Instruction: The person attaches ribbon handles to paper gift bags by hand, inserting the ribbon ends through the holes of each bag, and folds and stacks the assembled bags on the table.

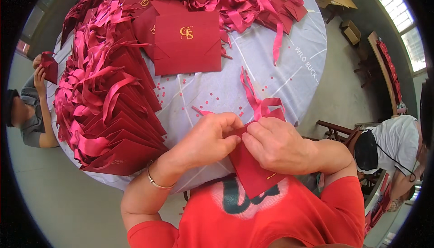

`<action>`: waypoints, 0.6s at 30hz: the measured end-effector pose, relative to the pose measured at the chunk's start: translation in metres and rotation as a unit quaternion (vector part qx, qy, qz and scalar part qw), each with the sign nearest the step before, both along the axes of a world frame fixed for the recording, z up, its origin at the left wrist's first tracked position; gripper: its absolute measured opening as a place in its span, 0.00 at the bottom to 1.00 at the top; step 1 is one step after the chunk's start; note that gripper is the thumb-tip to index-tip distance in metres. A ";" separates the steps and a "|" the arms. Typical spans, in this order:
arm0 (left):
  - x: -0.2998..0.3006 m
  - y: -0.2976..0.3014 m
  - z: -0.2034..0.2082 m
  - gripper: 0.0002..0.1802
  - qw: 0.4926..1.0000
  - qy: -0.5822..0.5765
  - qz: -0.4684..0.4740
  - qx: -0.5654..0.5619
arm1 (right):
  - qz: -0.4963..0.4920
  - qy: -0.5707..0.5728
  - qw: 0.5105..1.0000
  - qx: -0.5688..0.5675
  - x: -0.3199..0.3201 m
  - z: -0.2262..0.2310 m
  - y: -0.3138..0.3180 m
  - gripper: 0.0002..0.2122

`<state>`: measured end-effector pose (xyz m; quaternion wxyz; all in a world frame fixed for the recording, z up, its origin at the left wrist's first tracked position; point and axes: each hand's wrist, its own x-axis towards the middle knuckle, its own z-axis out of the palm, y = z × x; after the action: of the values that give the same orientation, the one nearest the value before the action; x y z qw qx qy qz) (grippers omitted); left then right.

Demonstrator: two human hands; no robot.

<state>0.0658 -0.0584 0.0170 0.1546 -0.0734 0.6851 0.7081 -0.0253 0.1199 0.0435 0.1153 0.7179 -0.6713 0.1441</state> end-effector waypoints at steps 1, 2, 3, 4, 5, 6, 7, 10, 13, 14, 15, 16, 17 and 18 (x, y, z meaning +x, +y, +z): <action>0.001 0.001 -0.006 0.06 1.000 0.029 0.000 0.006 | -0.010 0.013 0.999 0.049 0.002 0.004 -0.002 0.06; 0.001 0.002 -0.008 0.06 1.000 0.030 0.000 0.006 | -0.010 0.014 0.999 0.048 0.004 0.007 -0.004 0.06; 0.001 0.003 -0.009 0.07 1.000 0.024 0.011 0.017 | -0.016 0.023 0.997 0.069 0.006 0.009 -0.007 0.07; 0.001 0.003 -0.009 0.08 0.999 0.018 0.020 0.027 | -0.024 0.032 0.995 0.090 0.007 0.010 -0.010 0.07; 0.001 0.003 -0.007 0.08 0.999 0.019 0.021 0.026 | -0.024 0.033 0.995 0.089 0.008 0.011 -0.012 0.07; 0.001 0.003 -0.005 0.08 0.999 0.008 0.017 0.026 | -0.028 0.023 0.993 0.109 0.009 0.010 -0.014 0.06; 0.000 0.002 -0.004 0.09 1.000 -0.002 0.014 0.025 | -0.031 0.014 0.991 0.129 0.009 0.010 -0.016 0.06; 0.001 0.000 -0.002 0.09 1.000 0.006 0.012 -0.004 | -0.025 -0.135 0.983 0.122 -0.003 0.008 -0.020 0.05; 0.002 -0.004 -0.002 0.09 1.000 0.009 0.005 0.024 | -0.049 -0.185 0.981 0.039 -0.006 -0.003 -0.013 0.04; 0.002 -0.004 -0.001 0.09 1.000 0.010 0.005 0.025 | -0.049 -0.185 0.981 0.040 -0.006 -0.004 -0.012 0.04; 0.000 -0.004 0.000 0.09 1.000 0.018 -0.006 -0.006 | -0.063 -0.180 0.981 0.040 -0.006 -0.005 -0.010 0.05; 0.000 -0.005 0.003 0.10 0.999 0.027 -0.018 -0.038 | -0.078 -0.175 0.981 0.038 -0.006 -0.005 -0.010 0.05; 0.000 -0.004 0.005 0.10 0.999 0.028 -0.021 -0.039 | -0.080 -0.175 0.981 0.037 -0.008 -0.002 -0.009 0.05; 0.000 -0.002 0.007 0.09 0.997 0.047 -0.009 -0.052 | -0.059 -0.213 0.975 0.013 -0.011 0.005 -0.009 0.05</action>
<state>0.0661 -0.0607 0.0237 0.1244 -0.0415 0.7283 0.6726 -0.0363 0.1106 0.0482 -0.0311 0.6313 -0.7233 0.2780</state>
